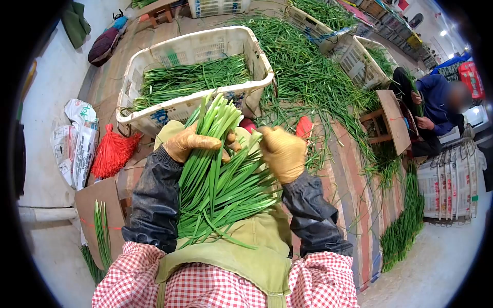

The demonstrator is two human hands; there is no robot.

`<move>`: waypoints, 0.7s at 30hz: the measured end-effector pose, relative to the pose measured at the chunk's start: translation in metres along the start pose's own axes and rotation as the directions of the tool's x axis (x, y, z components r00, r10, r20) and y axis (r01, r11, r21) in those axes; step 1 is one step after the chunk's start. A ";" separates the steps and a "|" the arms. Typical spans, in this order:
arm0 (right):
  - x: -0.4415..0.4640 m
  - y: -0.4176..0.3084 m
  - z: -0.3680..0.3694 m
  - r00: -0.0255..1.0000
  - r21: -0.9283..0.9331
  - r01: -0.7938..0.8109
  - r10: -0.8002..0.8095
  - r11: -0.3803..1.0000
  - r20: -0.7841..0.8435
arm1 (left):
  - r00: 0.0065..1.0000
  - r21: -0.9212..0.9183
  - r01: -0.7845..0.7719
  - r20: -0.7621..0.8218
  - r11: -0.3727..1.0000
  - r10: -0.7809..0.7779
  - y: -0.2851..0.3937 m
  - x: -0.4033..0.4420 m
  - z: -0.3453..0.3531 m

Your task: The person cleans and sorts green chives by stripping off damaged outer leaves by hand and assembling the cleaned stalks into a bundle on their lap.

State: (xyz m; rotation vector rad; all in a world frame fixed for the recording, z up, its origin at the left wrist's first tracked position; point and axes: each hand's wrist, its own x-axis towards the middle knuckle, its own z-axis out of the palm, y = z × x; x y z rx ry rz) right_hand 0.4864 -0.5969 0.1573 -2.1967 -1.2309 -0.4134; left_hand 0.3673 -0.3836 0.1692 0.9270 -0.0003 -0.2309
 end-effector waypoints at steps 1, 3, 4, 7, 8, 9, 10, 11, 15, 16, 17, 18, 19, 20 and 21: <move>0.002 0.011 -0.002 0.999 0.001 -0.027 0.027 1.000 -0.029 | 1.000 0.000 -0.002 -0.001 1.000 0.002 0.002 -0.001 0.002; 0.000 0.036 -0.008 0.978 -0.120 -0.191 0.178 0.974 -0.111 | 0.999 -0.017 -0.018 -0.027 1.000 0.018 0.008 -0.005 0.008; -0.001 0.063 -0.014 0.963 -0.260 -0.222 0.170 0.940 -0.207 | 0.999 -0.020 -0.018 -0.029 1.000 0.018 0.006 -0.005 0.005; 0.003 0.099 -0.058 0.883 -0.739 -0.398 0.445 0.544 -0.148 | 0.997 -0.047 -0.046 -0.067 0.998 0.043 0.005 -0.007 0.004; 0.000 0.103 -0.063 0.896 -0.680 -0.404 0.414 0.612 -0.159 | 0.997 -0.050 -0.048 -0.067 0.998 0.045 0.005 -0.006 0.002; -0.003 0.099 -0.062 0.946 -0.555 -0.314 0.300 0.770 -0.120 | 0.998 -0.053 -0.034 -0.059 0.998 0.031 0.003 -0.005 -0.001; -0.005 0.089 -0.058 0.978 -0.409 -0.206 0.179 0.889 -0.104 | 0.999 -0.055 -0.017 -0.047 0.998 0.014 0.003 -0.004 -0.003; -0.007 0.073 -0.045 0.949 0.077 -0.312 0.314 0.947 -0.014 | 1.000 -0.043 -0.013 -0.028 0.999 0.012 0.004 -0.003 -0.002; 0.008 0.017 -0.021 0.935 0.379 -0.139 -0.005 0.915 0.355 | 0.999 -0.070 -0.011 -0.037 0.998 0.009 0.008 -0.005 0.005; 0.010 0.018 -0.017 0.886 0.345 -0.099 -0.075 0.933 0.458 | 0.999 -0.068 -0.010 -0.043 0.998 0.007 0.008 -0.006 0.004; 0.012 0.020 -0.018 0.885 0.349 -0.097 -0.079 0.932 0.459 | 0.998 -0.053 0.001 -0.064 0.999 -0.004 0.008 -0.006 0.002; 0.017 0.018 -0.024 0.878 0.385 -0.100 -0.100 0.917 0.468 | 0.996 -0.041 0.010 -0.085 0.999 -0.013 0.008 -0.007 0.001; 0.021 0.017 -0.029 0.871 0.420 -0.104 -0.121 0.902 0.476 | 0.996 -0.052 0.015 -0.091 0.999 -0.020 0.009 -0.009 0.000; 0.025 0.016 -0.034 0.869 0.421 -0.103 -0.124 0.901 0.479 | 0.995 -0.055 0.013 -0.094 0.998 -0.018 0.011 -0.011 0.000; 0.029 0.016 -0.039 0.815 0.481 -0.241 -0.093 0.843 0.572 | 0.994 -0.045 0.013 -0.110 0.999 -0.018 0.013 -0.013 -0.001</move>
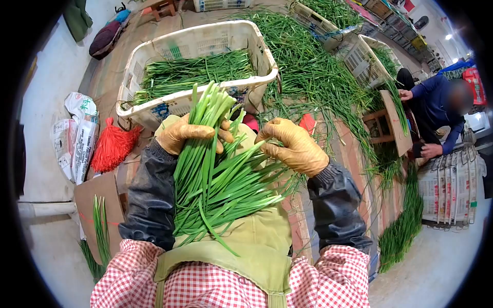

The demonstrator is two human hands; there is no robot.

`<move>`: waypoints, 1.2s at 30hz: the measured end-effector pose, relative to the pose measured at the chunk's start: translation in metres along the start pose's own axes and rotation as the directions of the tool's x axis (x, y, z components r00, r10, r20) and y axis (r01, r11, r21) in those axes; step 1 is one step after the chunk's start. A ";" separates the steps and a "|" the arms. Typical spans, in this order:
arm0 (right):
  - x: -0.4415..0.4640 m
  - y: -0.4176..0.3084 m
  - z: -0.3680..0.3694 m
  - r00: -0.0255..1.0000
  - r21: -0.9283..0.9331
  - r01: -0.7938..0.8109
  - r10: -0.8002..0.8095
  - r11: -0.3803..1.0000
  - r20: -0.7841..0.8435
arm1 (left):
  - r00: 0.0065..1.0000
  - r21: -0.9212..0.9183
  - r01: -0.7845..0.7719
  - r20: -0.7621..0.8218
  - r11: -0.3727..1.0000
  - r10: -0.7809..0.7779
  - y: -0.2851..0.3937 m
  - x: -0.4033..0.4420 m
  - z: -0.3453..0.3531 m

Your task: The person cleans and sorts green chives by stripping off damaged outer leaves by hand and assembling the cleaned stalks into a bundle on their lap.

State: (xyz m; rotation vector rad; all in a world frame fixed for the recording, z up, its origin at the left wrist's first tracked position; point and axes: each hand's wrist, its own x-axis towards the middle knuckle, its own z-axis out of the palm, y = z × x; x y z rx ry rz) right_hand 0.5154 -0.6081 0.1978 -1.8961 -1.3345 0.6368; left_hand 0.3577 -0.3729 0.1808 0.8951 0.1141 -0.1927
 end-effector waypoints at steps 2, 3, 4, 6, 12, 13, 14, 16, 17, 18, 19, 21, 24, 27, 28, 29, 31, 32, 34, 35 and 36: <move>0.006 -0.007 -0.007 0.996 0.076 -0.003 -0.004 0.997 0.086 | 1.000 0.038 -0.023 -0.011 0.999 0.023 0.006 -0.004 0.003; 0.010 -0.011 -0.008 0.996 0.076 -0.005 -0.001 0.997 0.084 | 1.000 0.038 -0.020 -0.008 0.999 0.021 0.006 -0.003 0.005; 0.015 -0.016 -0.007 0.989 0.188 -0.123 0.105 0.974 0.100 | 0.999 0.009 -0.038 0.019 0.999 0.038 0.005 -0.002 0.008; 0.028 -0.017 -0.005 0.974 0.247 -0.208 0.177 0.946 0.141 | 0.999 0.034 -0.039 0.013 0.999 0.039 0.011 -0.006 0.021; 0.048 -0.011 0.009 0.987 0.477 -0.156 0.160 0.865 0.032 | 0.999 -0.012 -0.036 0.039 0.999 0.036 0.003 -0.010 0.003; 0.048 -0.012 0.007 0.977 0.406 -0.171 0.208 0.898 -0.047 | 0.997 -0.043 -0.071 0.032 0.997 0.073 0.002 -0.012 -0.003; 0.045 -0.014 0.002 0.963 0.286 -0.171 0.221 0.943 -0.153 | 0.995 -0.039 -0.100 0.014 0.994 0.100 0.003 -0.016 -0.009; 0.044 0.014 0.009 0.945 -0.008 -0.166 0.157 0.986 -0.288 | 0.992 -0.077 -0.128 -0.013 0.989 0.127 0.005 -0.022 -0.010; 0.041 0.024 0.012 0.953 -0.055 -0.178 0.158 0.982 -0.259 | 0.988 -0.117 -0.151 -0.031 0.982 0.148 0.005 -0.024 -0.011; 0.038 0.015 0.014 0.976 -0.174 -0.099 0.061 0.980 -0.211 | 0.986 -0.125 -0.164 -0.009 0.978 0.164 0.005 -0.023 -0.013; 0.036 0.007 0.018 0.987 -0.285 -0.015 -0.031 0.958 -0.155 | 0.986 -0.126 -0.164 -0.009 0.978 0.164 0.004 -0.023 -0.013; 0.035 0.016 0.028 0.996 -0.326 0.069 -0.081 0.943 -0.023 | 0.983 -0.145 -0.184 -0.052 0.972 0.179 0.002 -0.023 -0.011; 0.031 0.023 0.037 0.997 -0.185 -0.065 0.071 0.981 0.027 | 0.993 -0.146 -0.115 -0.019 0.983 0.113 0.004 -0.025 -0.019; 0.020 0.008 0.026 0.982 0.061 -0.183 0.179 0.981 0.068 | 0.987 -0.076 -0.160 -0.030 0.984 0.158 0.008 -0.027 -0.012; 0.017 0.000 0.022 0.998 -0.088 -0.028 0.033 0.996 0.062 | 0.987 -0.077 -0.161 -0.029 0.984 0.159 0.008 -0.025 -0.012; 0.014 -0.009 0.018 0.990 -0.235 0.129 -0.113 0.963 0.078 | 0.988 -0.062 -0.153 0.000 0.986 0.153 0.009 -0.023 -0.013; -0.001 -0.023 0.025 0.971 -0.508 0.215 -0.240 0.834 0.017 | 0.988 -0.044 -0.149 0.030 0.988 0.151 0.010 -0.022 -0.014; -0.003 -0.027 0.022 0.961 -0.501 0.247 -0.276 0.829 0.017 | 0.989 -0.044 -0.147 0.025 0.988 0.148 0.009 -0.021 -0.015; -0.007 -0.037 0.004 0.946 -0.386 0.276 -0.319 0.880 -0.050 | 0.989 -0.047 -0.144 0.015 0.989 0.145 0.012 -0.023 -0.014; -0.007 -0.035 -0.009 0.942 -0.272 0.275 -0.315 0.922 -0.118 | 0.991 -0.027 -0.137 0.008 0.990 0.137 0.017 -0.028 -0.010; -0.005 -0.034 -0.017 0.976 -0.322 0.137 -0.184 0.937 -0.120 | 0.992 -0.005 -0.129 0.003 0.992 0.129 0.022 -0.031 -0.008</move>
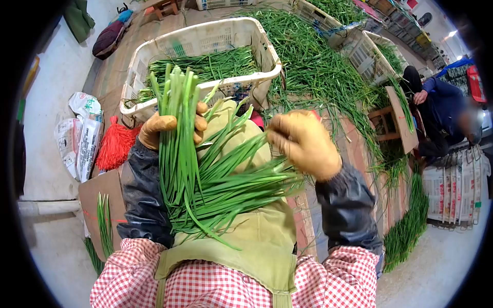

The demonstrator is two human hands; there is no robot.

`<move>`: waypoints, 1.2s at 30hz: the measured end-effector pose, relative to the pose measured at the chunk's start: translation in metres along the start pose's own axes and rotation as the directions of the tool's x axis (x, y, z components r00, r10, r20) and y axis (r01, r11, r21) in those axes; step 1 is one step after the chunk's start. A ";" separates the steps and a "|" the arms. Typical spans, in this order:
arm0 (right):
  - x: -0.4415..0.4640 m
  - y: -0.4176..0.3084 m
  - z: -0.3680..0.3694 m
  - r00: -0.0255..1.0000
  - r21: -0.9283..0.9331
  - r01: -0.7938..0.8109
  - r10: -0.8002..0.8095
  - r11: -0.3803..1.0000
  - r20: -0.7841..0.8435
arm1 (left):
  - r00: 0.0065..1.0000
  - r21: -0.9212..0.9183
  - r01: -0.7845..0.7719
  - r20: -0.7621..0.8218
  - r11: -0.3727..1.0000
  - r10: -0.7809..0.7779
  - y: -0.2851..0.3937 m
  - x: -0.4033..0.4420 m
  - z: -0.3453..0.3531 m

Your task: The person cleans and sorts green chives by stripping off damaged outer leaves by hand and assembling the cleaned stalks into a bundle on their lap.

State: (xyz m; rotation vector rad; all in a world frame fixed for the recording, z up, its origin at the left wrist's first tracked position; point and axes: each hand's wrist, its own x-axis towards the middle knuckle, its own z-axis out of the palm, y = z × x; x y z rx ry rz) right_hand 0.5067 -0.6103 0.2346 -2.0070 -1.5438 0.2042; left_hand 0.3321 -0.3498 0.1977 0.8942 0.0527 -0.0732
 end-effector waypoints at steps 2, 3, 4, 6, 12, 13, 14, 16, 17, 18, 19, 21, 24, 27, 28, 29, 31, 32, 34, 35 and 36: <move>0.000 0.011 -0.002 0.997 0.015 -0.049 0.048 0.999 0.062 | 1.000 0.006 0.002 0.009 1.000 -0.002 0.003 -0.003 0.001; 0.001 0.004 -0.008 0.995 0.097 -0.058 0.049 0.994 0.087 | 1.000 0.008 -0.008 0.008 1.000 0.008 0.006 -0.004 0.000; 0.001 0.001 -0.014 0.979 0.290 -0.186 0.150 0.939 0.140 | 1.000 0.015 -0.009 0.016 1.000 0.009 0.005 -0.006 0.001; 0.009 0.007 -0.022 0.964 0.257 -0.249 0.214 0.934 0.156 | 1.000 0.020 -0.010 0.010 1.000 0.010 0.008 -0.010 0.003; 0.023 0.024 -0.021 0.980 -0.112 -0.195 0.188 0.974 -0.069 | 0.993 -0.001 -0.120 0.007 0.993 0.120 0.012 -0.019 0.014; 0.027 0.027 -0.018 0.987 -0.143 -0.146 0.134 0.979 -0.087 | 0.993 -0.001 -0.115 0.019 0.993 0.115 0.014 -0.018 0.015; 0.028 0.027 -0.019 0.986 -0.001 -0.163 0.162 0.987 -0.045 | 0.995 0.022 -0.100 0.030 0.995 0.099 0.017 -0.018 0.014; 0.040 0.004 -0.023 0.983 0.146 -0.184 0.186 0.972 0.004 | 0.994 0.066 -0.100 -0.037 0.993 0.102 0.021 -0.020 0.026; 0.047 -0.010 -0.027 0.986 0.190 -0.165 0.160 0.968 0.041 | 0.995 0.067 -0.096 -0.035 0.993 0.098 0.021 -0.017 0.034; 0.054 -0.021 -0.029 0.988 0.233 -0.146 0.131 0.961 0.078 | 0.989 0.145 -0.117 -0.077 0.982 0.129 0.019 -0.013 0.043; 0.061 -0.028 -0.027 0.993 0.191 -0.115 0.110 0.975 0.035 | 0.980 0.222 -0.133 -0.115 0.966 0.162 0.018 -0.009 0.047; 0.075 -0.038 -0.022 0.999 0.226 -0.034 0.033 0.974 0.008 | 0.998 0.307 -0.023 -0.052 0.951 0.041 0.018 -0.001 0.045; 0.094 -0.043 -0.019 1.000 0.224 0.011 -0.006 0.975 -0.025 | 0.997 0.341 -0.075 0.038 0.937 0.066 0.015 0.006 0.048; 0.102 -0.049 -0.016 1.000 0.167 -0.030 0.029 0.985 0.006 | 0.996 0.268 -0.089 0.018 0.959 0.087 0.014 0.006 0.047; 0.104 -0.045 -0.009 0.999 0.270 -0.040 0.040 0.962 0.003 | 0.995 0.253 -0.096 -0.007 0.963 0.101 0.013 0.006 0.046; 0.106 -0.042 -0.005 0.999 0.370 -0.048 0.051 0.928 0.002 | 0.993 0.238 -0.105 -0.033 0.965 0.116 0.012 0.006 0.046; 0.107 -0.042 0.002 0.994 0.424 -0.111 0.096 0.899 0.055 | 0.987 0.210 -0.142 -0.050 0.967 0.156 0.009 0.008 0.041; 0.107 -0.041 0.007 0.990 0.487 -0.140 0.137 0.862 0.043 | 0.992 0.198 -0.110 -0.046 0.974 0.121 0.006 0.008 0.035; 0.106 -0.041 0.010 0.986 0.497 -0.164 0.153 0.852 0.063 | 0.998 0.143 -0.048 -0.021 0.989 0.052 0.001 0.010 0.025; 0.103 -0.036 0.012 0.986 0.498 -0.165 0.152 0.851 0.066 | 0.998 0.141 -0.048 -0.025 0.989 0.052 -0.001 0.011 0.021; 0.100 -0.026 0.017 0.994 0.555 -0.108 0.095 0.825 0.052 | 0.999 0.148 -0.015 -0.040 0.989 0.021 0.000 0.012 0.015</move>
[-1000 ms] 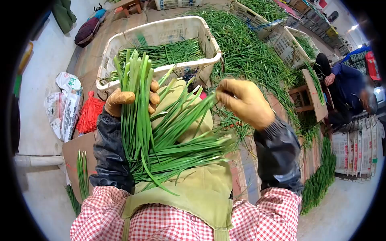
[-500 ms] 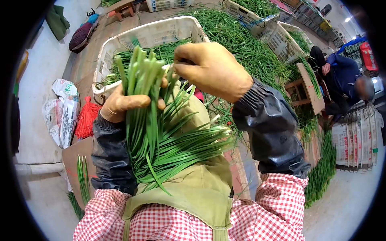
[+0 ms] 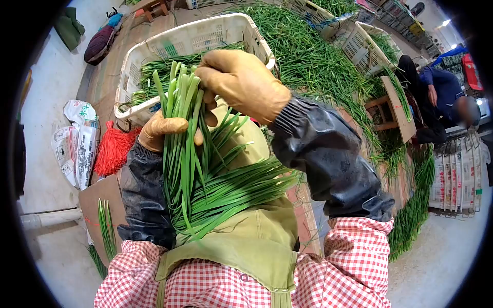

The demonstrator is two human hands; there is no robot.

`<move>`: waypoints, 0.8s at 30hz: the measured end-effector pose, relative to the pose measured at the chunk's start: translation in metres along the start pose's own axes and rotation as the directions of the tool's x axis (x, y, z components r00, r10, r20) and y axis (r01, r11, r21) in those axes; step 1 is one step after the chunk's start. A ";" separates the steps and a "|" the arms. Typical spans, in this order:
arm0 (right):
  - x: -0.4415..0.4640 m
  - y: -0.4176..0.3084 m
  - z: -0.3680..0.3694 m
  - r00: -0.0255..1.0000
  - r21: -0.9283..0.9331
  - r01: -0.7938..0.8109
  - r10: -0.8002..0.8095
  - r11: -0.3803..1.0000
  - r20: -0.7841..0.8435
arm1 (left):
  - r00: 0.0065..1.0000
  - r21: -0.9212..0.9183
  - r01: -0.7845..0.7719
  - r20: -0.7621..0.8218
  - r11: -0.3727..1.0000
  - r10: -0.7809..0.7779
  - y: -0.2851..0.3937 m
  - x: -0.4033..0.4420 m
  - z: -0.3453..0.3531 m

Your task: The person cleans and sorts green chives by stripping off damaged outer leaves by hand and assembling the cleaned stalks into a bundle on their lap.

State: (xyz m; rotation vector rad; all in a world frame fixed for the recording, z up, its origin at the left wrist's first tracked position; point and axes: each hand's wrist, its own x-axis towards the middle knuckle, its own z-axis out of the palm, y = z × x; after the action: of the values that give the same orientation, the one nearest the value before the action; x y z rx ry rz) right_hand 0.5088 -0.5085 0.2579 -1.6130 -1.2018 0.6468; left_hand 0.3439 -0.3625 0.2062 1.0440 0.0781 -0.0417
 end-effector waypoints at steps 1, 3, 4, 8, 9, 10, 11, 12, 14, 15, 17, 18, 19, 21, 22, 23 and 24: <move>-0.003 0.005 -0.004 0.998 0.063 0.053 -0.054 0.997 0.015 | 0.999 0.006 0.034 -0.008 0.999 -0.034 0.001 0.001 -0.002; -0.027 0.006 -0.018 0.995 0.037 -0.096 0.097 0.995 -0.037 | 1.000 -0.085 0.009 -0.022 0.996 -0.011 0.002 -0.002 -0.001; -0.041 0.011 -0.022 0.992 -0.174 -0.105 0.091 0.979 -0.084 | 1.000 -0.094 -0.003 -0.024 0.996 0.001 0.004 -0.004 -0.003; -0.081 0.070 -0.006 0.968 -0.639 -0.128 0.235 0.759 0.085 | 1.000 -0.082 0.001 -0.031 0.997 -0.003 0.003 -0.001 -0.009; -0.086 0.085 0.000 0.963 -0.679 -0.022 0.197 0.734 0.182 | 1.000 -0.081 0.006 -0.026 0.997 -0.008 0.002 0.001 -0.007; -0.089 0.095 0.004 0.968 -0.631 0.022 0.141 0.776 0.207 | 1.000 -0.072 0.024 -0.015 0.997 -0.025 0.002 0.002 -0.005; -0.091 0.102 0.005 0.970 -0.578 0.071 0.080 0.813 0.231 | 0.999 -0.064 0.041 -0.007 0.997 -0.041 0.002 0.002 -0.003; -0.090 0.096 0.004 0.976 -0.571 0.071 0.060 0.818 0.207 | 0.999 -0.006 0.040 0.000 0.999 -0.040 0.004 0.002 -0.003; -0.082 0.065 -0.005 0.981 -0.551 0.048 0.064 0.833 0.183 | 0.999 0.069 0.036 -0.003 0.997 -0.036 0.010 0.003 -0.001; -0.080 0.055 -0.007 0.991 -0.528 0.080 -0.009 0.846 0.136 | 1.000 0.142 0.029 0.007 0.989 -0.030 0.010 0.005 0.002; -0.072 0.037 -0.012 0.994 -0.650 0.077 -0.006 0.756 0.111 | 0.999 0.229 -0.030 0.030 0.973 0.024 0.010 0.009 0.011; -0.067 0.034 -0.014 0.994 -0.670 0.095 -0.039 0.737 0.098 | 0.999 0.305 -0.033 0.019 0.952 0.029 0.014 0.008 0.018; -0.061 0.029 -0.016 0.989 -0.665 0.149 -0.119 0.732 0.091 | 0.999 0.380 -0.036 0.007 0.924 0.035 0.017 0.007 0.023; -0.049 0.017 -0.015 0.989 -0.624 0.110 -0.150 0.773 -0.011 | 0.999 0.406 -0.037 0.004 0.913 0.038 0.015 0.007 0.026; -0.043 0.014 -0.015 0.982 -0.604 0.121 -0.184 0.788 -0.043 | 1.000 0.365 -0.009 -0.002 0.931 0.011 0.014 0.005 0.026; -0.039 0.010 -0.014 0.973 -0.584 0.133 -0.217 0.801 -0.076 | 1.000 0.323 0.018 -0.004 0.946 -0.017 0.012 0.005 0.026; -0.037 0.003 -0.011 0.963 -0.558 0.138 -0.242 0.818 -0.116 | 1.000 0.267 -0.007 -0.017 0.964 0.012 0.007 0.005 0.028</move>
State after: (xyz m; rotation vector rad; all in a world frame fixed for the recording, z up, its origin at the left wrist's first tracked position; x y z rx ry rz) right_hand 0.5062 -0.5470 0.2541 -1.9311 -1.4704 0.0062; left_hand 0.3505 -0.3835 0.2257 1.3153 0.0858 -0.0348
